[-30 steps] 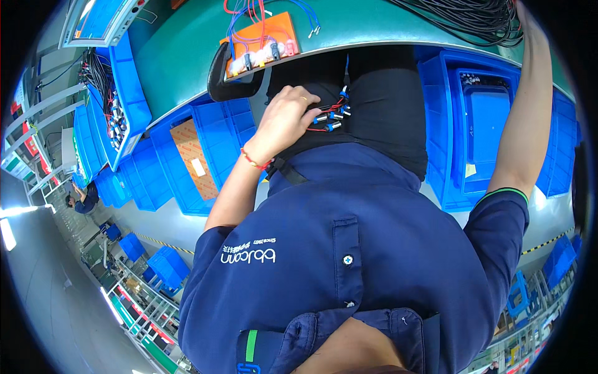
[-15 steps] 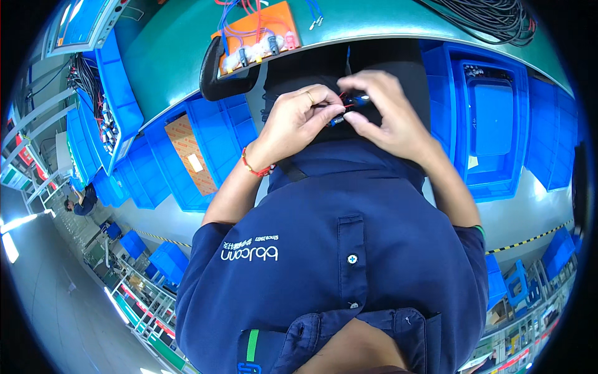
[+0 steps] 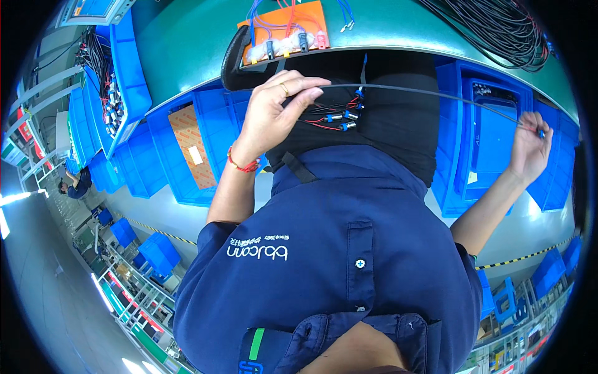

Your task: The person assembles wire harnesses by hand, connecting blue connectors to the wire harnesses at a factory workbench.

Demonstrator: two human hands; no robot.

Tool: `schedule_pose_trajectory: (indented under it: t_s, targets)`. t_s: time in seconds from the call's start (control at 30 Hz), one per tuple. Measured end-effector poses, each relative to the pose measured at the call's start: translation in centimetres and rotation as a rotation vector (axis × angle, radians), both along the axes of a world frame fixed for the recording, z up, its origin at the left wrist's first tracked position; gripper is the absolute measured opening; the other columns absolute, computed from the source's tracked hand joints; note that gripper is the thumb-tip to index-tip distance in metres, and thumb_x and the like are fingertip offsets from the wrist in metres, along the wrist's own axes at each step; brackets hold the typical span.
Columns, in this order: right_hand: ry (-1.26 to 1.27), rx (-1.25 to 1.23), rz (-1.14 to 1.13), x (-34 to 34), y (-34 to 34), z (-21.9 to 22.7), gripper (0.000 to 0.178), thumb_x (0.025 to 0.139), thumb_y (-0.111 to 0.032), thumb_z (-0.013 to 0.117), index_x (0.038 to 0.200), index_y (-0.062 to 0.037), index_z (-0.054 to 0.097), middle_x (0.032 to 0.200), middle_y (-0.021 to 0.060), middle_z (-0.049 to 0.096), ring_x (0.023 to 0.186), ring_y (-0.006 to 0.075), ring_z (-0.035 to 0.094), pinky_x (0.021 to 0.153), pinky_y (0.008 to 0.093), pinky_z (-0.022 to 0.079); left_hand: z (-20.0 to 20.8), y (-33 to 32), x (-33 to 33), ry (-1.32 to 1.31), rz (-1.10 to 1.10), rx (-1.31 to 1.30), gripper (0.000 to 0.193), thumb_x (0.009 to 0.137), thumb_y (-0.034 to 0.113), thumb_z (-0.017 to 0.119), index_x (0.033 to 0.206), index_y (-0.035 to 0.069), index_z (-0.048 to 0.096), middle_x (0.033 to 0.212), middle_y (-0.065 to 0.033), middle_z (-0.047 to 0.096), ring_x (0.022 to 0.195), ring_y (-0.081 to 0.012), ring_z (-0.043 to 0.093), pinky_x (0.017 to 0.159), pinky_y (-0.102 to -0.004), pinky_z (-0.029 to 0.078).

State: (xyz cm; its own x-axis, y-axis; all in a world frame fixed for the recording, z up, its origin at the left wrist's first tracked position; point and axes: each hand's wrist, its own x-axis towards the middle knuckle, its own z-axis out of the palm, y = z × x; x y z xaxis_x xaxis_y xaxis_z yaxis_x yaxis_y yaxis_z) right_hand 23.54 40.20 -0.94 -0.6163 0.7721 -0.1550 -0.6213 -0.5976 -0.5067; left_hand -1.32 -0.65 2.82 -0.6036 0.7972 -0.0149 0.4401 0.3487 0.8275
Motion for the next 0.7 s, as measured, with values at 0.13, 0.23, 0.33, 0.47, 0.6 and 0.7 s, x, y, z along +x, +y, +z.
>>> schedule_pose_trajectory:
  t_s: [0.13, 0.23, 0.33, 0.47, 0.6, 0.7]
  targets:
    - [0.329, -0.202, 0.278, 3.0, 3.0, -1.2, 0.015, 0.088, -0.009, 0.053, 0.086, 0.0008, 0.042, 0.072, 0.0045, 0.03, 0.066, 0.0138, 0.029, 0.059, 0.0315, 0.026, -0.6, 0.7, 0.6, -0.026, -0.036, 0.063, 0.017, 0.083, 0.011, 0.068, 0.098, 0.004, 0.071, 0.079, -0.0053, 0.063, 0.081, -0.0155, 0.054, 0.076, -0.0285, 0.045]
    - [0.186, -0.142, 0.014, 3.8, 3.1, -1.2, 0.012, 0.08, -0.006, 0.051, 0.087, -0.0012, 0.043, 0.067, 0.0046, 0.031, 0.061, 0.0139, 0.028, 0.055, 0.032, 0.024, -0.8, 1.1, 0.7, 0.112, -0.116, -0.102, 0.015, 0.082, 0.011, 0.068, 0.094, 0.004, 0.07, 0.083, -0.0056, 0.064, 0.086, -0.0192, 0.054, 0.079, -0.0311, 0.045]
    - [0.105, -0.094, 0.013, 3.3, 2.1, -0.6, 0.016, 0.066, -0.006, 0.05, 0.081, -0.0028, 0.043, 0.066, 0.0042, 0.03, 0.061, 0.0149, 0.027, 0.056, 0.0311, 0.023, -0.9, 1.1, 0.6, 0.162, -0.139, -0.12, 0.012, 0.082, 0.008, 0.066, 0.093, 0.003, 0.069, 0.094, -0.0064, 0.065, 0.096, -0.0214, 0.056, 0.084, -0.0321, 0.046]
    - [0.126, -0.057, 0.083, 1.4, 0.4, -0.4, 0.017, 0.057, -0.009, 0.051, 0.071, -0.0059, 0.041, 0.066, 0.0043, 0.031, 0.062, 0.0158, 0.026, 0.058, 0.0307, 0.023, -0.9, 0.7, 0.5, -0.083, -0.129, 0.079, 0.011, 0.085, 0.003, 0.061, 0.093, 0.004, 0.069, 0.106, -0.0079, 0.064, 0.108, -0.0215, 0.055, 0.089, -0.0332, 0.046]
    - [0.074, -0.056, 0.129, -0.7, -0.9, -0.8, 0.02, 0.052, -0.008, 0.05, 0.066, -0.0083, 0.037, 0.065, 0.0041, 0.03, 0.064, 0.0167, 0.026, 0.062, 0.0305, 0.024, -0.2, -0.1, 0.6, -0.399, -0.083, 0.242, 0.014, 0.088, 0.002, 0.057, 0.096, -0.001, 0.068, 0.106, -0.0125, 0.062, 0.095, -0.0186, 0.061, 0.081, -0.0275, 0.049]
    - [0.084, -0.014, 0.197, -1.8, -1.4, -1.2, 0.018, 0.056, -0.008, 0.053, 0.066, -0.0082, 0.038, 0.065, 0.004, 0.031, 0.065, 0.0171, 0.027, 0.063, 0.0304, 0.024, 1.2, -2.1, 0.1, -0.736, 0.043, 0.255, 0.017, 0.087, 0.001, 0.06, 0.101, -0.002, 0.068, 0.098, -0.0076, 0.063, 0.085, -0.0156, 0.062, 0.078, -0.0262, 0.05]
